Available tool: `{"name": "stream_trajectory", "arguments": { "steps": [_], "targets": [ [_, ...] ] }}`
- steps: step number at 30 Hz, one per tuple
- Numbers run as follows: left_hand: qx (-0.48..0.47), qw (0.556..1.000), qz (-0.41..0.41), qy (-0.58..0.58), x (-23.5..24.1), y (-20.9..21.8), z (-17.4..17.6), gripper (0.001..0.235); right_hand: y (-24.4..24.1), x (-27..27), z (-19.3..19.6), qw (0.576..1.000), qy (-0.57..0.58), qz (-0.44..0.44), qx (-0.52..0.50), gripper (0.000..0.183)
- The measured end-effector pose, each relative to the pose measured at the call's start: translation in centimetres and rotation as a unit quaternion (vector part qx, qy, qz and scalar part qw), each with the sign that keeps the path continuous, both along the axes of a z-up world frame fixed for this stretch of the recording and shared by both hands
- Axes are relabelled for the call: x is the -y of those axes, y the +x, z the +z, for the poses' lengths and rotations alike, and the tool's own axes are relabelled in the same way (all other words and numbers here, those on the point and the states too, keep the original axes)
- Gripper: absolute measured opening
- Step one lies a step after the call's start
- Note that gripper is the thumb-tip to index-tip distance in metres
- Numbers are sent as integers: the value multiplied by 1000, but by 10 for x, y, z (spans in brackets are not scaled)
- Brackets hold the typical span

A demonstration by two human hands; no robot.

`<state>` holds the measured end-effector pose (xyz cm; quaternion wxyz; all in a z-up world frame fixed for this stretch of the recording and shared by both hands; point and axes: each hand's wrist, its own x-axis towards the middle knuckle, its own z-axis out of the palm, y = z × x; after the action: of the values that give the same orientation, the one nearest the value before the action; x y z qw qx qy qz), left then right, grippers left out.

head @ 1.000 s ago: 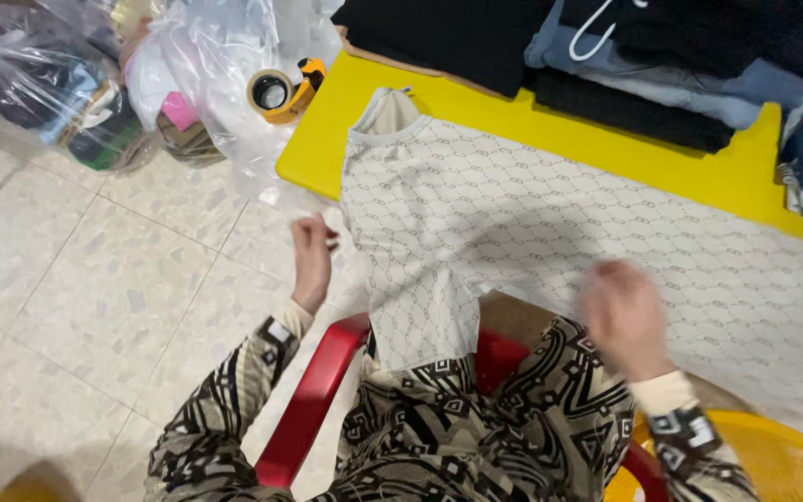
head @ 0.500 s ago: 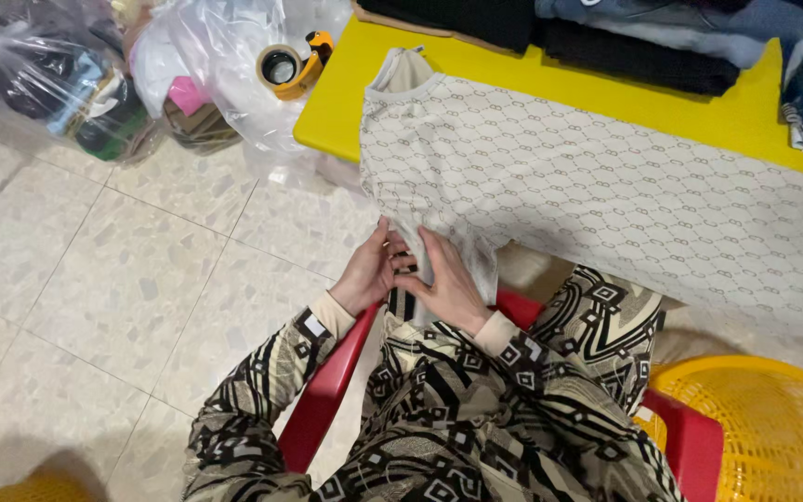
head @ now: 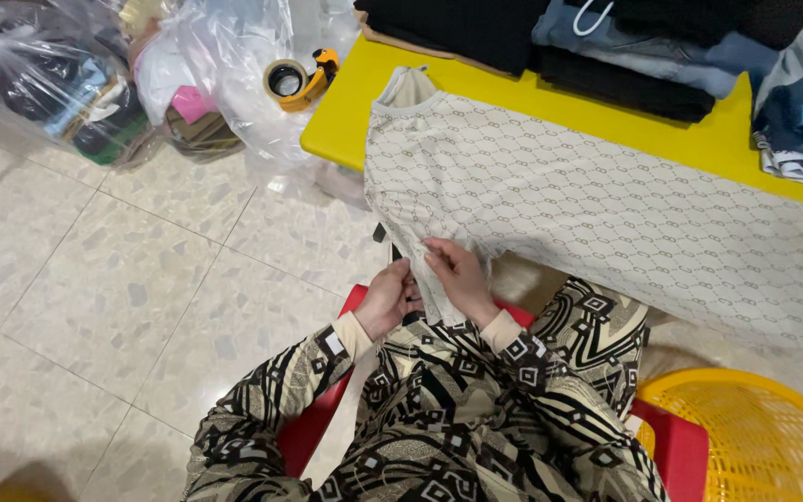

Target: The person folds a patterned shirt on a yellow table, then places it into a clear plastic bag. They add several folded garments, including black and blue jeans and a dark t-shirt, into the same bag. The person smooths the items inside the bag and adjusts the bag opening.

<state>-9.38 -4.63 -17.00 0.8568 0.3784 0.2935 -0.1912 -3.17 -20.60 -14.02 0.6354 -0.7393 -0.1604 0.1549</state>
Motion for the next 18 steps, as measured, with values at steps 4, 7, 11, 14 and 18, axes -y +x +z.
{"name": "stream_trajectory", "arguments": {
  "steps": [4,7,11,14,18],
  "targets": [
    [17,993,51,108,-4,-4,-17,43,2,5,18,993,-28,116,-8,40],
    [94,957,118,249,-26,13,-18,50,15,21,28,987,-96,119,41,34],
    [75,971,131,188,-57,45,-10,47,54,70,47,963,-195,-12,187,27],
    [68,987,101,109,-63,67,-1,44,97,110,60,923,-269,-58,268,28],
    [53,997,54,-11,-55,85,5,41,128,141,48,879,-395,14,267,56]
  ]
}}
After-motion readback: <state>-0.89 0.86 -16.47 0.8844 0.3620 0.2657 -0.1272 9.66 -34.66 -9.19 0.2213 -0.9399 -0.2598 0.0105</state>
